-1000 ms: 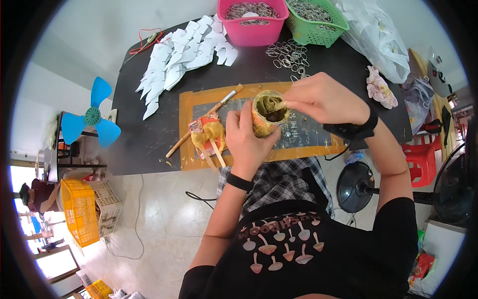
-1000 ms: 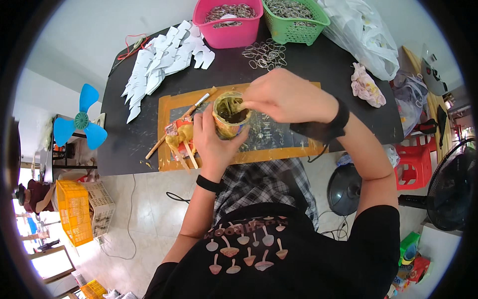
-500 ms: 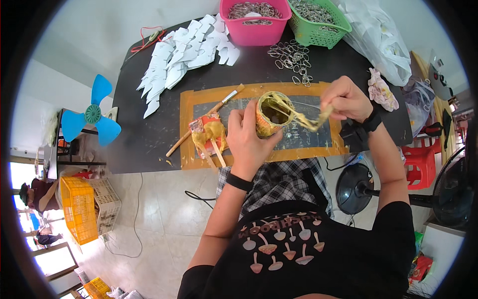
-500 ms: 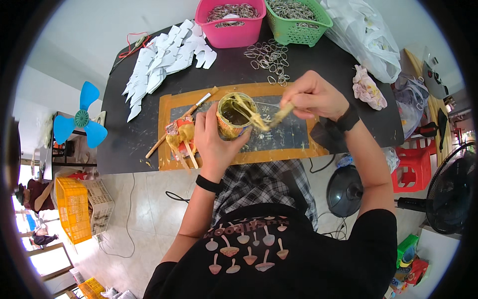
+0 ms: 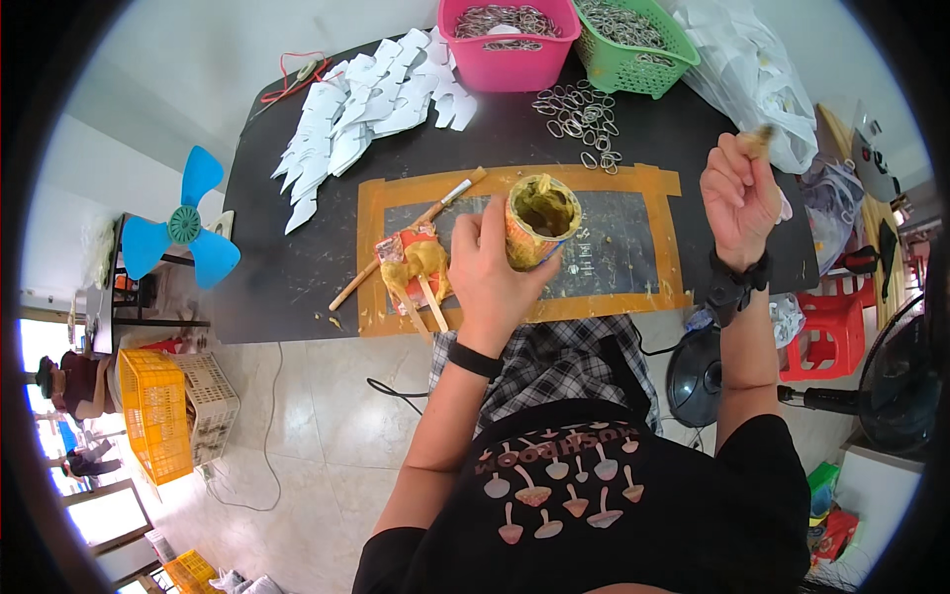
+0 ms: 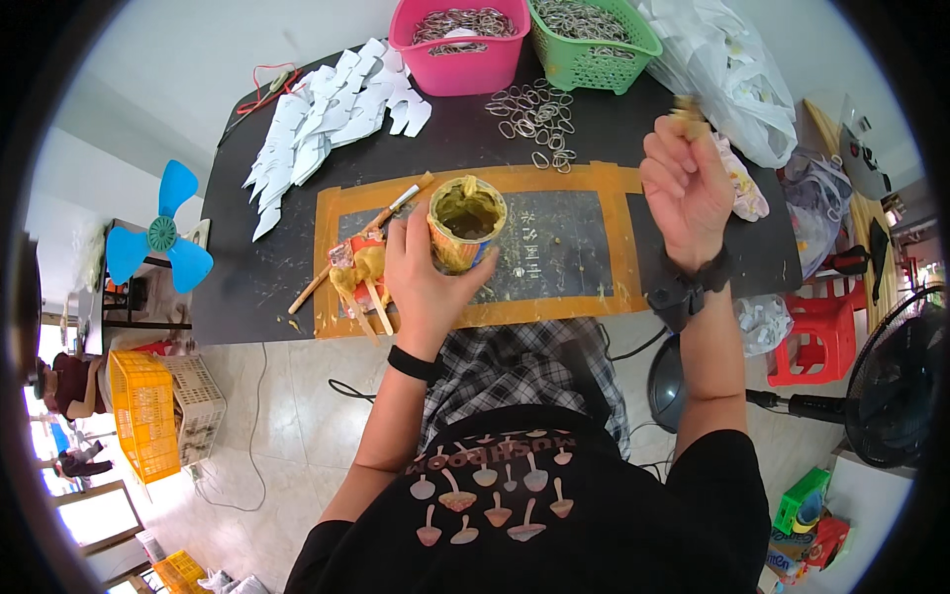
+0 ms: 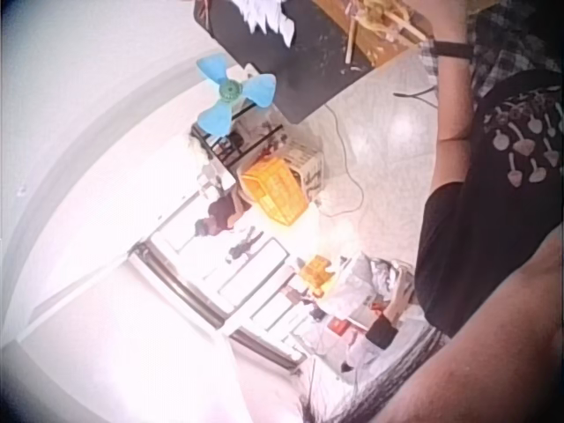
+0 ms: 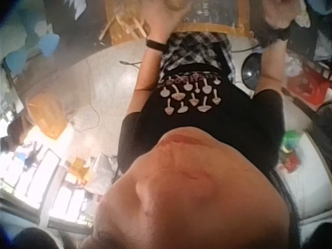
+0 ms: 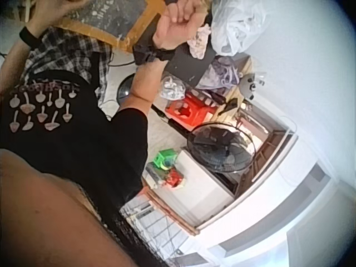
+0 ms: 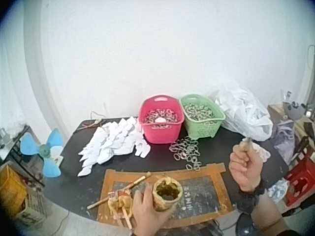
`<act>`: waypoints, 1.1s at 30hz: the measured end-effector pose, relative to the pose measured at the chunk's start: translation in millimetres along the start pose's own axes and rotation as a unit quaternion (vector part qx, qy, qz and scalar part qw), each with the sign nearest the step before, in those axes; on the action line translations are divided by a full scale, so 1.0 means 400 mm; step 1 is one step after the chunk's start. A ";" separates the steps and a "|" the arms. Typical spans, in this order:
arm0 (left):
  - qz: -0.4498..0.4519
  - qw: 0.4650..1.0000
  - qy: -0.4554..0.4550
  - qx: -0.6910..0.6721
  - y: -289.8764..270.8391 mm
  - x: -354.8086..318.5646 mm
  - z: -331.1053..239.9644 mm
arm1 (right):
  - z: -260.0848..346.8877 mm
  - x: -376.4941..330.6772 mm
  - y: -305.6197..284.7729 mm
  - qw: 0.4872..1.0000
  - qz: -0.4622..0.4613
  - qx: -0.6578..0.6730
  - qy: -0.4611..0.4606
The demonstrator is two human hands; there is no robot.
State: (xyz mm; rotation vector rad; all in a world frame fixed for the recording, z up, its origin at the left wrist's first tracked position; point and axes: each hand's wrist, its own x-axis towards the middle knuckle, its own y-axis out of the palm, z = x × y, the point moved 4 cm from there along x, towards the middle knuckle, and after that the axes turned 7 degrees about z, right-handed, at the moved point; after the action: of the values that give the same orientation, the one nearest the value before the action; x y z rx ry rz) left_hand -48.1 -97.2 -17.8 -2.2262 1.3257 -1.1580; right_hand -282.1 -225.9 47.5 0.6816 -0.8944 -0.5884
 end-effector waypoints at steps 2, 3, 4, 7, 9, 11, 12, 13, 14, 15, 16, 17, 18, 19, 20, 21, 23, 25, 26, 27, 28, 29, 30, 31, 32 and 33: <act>0.003 1.000 -0.001 0.003 0.003 0.000 -0.001 | -0.012 0.000 0.028 0.987 -0.018 -0.161 -0.001; 0.005 1.000 -0.001 0.007 0.004 0.000 -0.003 | -0.012 -0.001 0.033 0.947 -0.036 -0.318 -0.002; 0.006 1.000 0.000 0.006 0.004 0.001 -0.004 | -0.018 0.003 0.018 0.944 0.002 -0.329 0.014; 0.002 1.000 0.003 0.011 -0.001 0.001 -0.007 | -0.058 0.019 0.037 0.928 -0.003 -0.372 0.018; 0.008 1.000 -0.007 0.013 -0.001 0.001 -0.010 | -0.070 0.031 0.039 0.929 0.014 -0.368 0.024; -0.002 1.000 0.002 0.009 0.003 0.002 -0.007 | -0.086 0.043 0.054 0.918 0.030 -0.396 -0.002; -0.011 1.000 0.011 0.006 0.003 0.002 -0.006 | -0.090 0.048 0.059 0.918 0.030 -0.396 -0.002; -0.011 1.000 0.011 0.006 0.003 0.002 -0.006 | -0.095 0.054 0.061 0.933 0.025 -0.359 0.012; -0.011 1.000 0.010 0.008 0.003 0.003 -0.007 | -0.101 0.058 0.061 0.946 0.020 -0.322 0.026; -0.012 1.000 0.009 0.009 0.001 0.003 -0.008 | -0.105 0.061 0.063 0.946 0.020 -0.322 0.027; -0.012 1.000 0.009 0.009 -0.002 0.005 -0.011 | -0.110 0.064 0.069 0.922 0.045 -0.383 0.033; 0.000 1.000 0.000 0.017 -0.002 0.007 -0.013 | -0.119 0.068 0.077 0.893 0.070 -0.442 0.040; 0.012 1.000 -0.008 0.025 -0.001 0.007 -0.013 | -0.129 0.069 0.084 0.893 0.070 -0.442 0.040; 0.012 1.000 -0.009 0.025 0.001 0.007 -0.011 | -0.145 0.068 0.109 0.810 0.125 -0.573 0.014; 0.008 1.000 -0.006 0.028 0.003 0.007 -0.012 | -0.162 0.067 0.132 0.704 0.177 -0.688 -0.012; 0.005 0.999 -0.004 0.031 0.004 0.007 -0.013 | -0.170 0.074 0.138 0.704 0.177 -0.688 -0.012; 0.003 0.999 -0.005 0.031 0.004 0.006 -0.016 | -0.196 0.076 0.166 0.561 0.290 -0.772 -0.077; 0.001 0.999 -0.007 0.031 0.005 0.006 -0.017 | -0.209 0.078 0.164 0.550 0.302 -0.775 -0.073; 0.000 0.999 -0.010 0.033 0.006 0.007 -0.017 | -0.216 0.077 0.172 0.522 0.333 -0.780 -0.089; 0.000 0.999 -0.012 0.034 0.008 0.008 -0.017 | -0.221 0.074 0.177 0.493 0.363 -0.784 -0.104; -0.001 0.999 -0.012 0.034 0.009 0.009 -0.016 | -0.223 0.072 0.176 0.492 0.364 -0.784 -0.104; 0.007 0.999 -0.009 0.036 0.011 0.009 -0.016 | -0.234 0.065 0.175 0.475 0.393 -0.781 -0.098; 0.014 0.999 -0.006 0.038 0.012 0.009 -0.016 | -0.242 0.059 0.175 0.457 0.422 -0.778 -0.091; 0.014 0.999 -0.007 0.038 0.012 0.009 -0.019 | -0.243 0.061 0.178 0.457 0.423 -0.777 -0.091; 0.014 0.999 -0.011 0.042 0.017 0.008 -0.022 | -0.244 0.063 0.178 0.455 0.422 -0.781 -0.071; 0.015 0.999 -0.016 0.045 0.020 0.008 -0.024 | -0.245 0.065 0.177 0.454 0.420 -0.784 -0.050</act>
State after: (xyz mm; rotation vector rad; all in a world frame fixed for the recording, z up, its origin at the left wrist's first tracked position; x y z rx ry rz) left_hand -59.4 -102.7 -14.8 -2.1455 1.2654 -1.1440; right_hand -173.4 -170.8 69.0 -1.5010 -0.3284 -0.2878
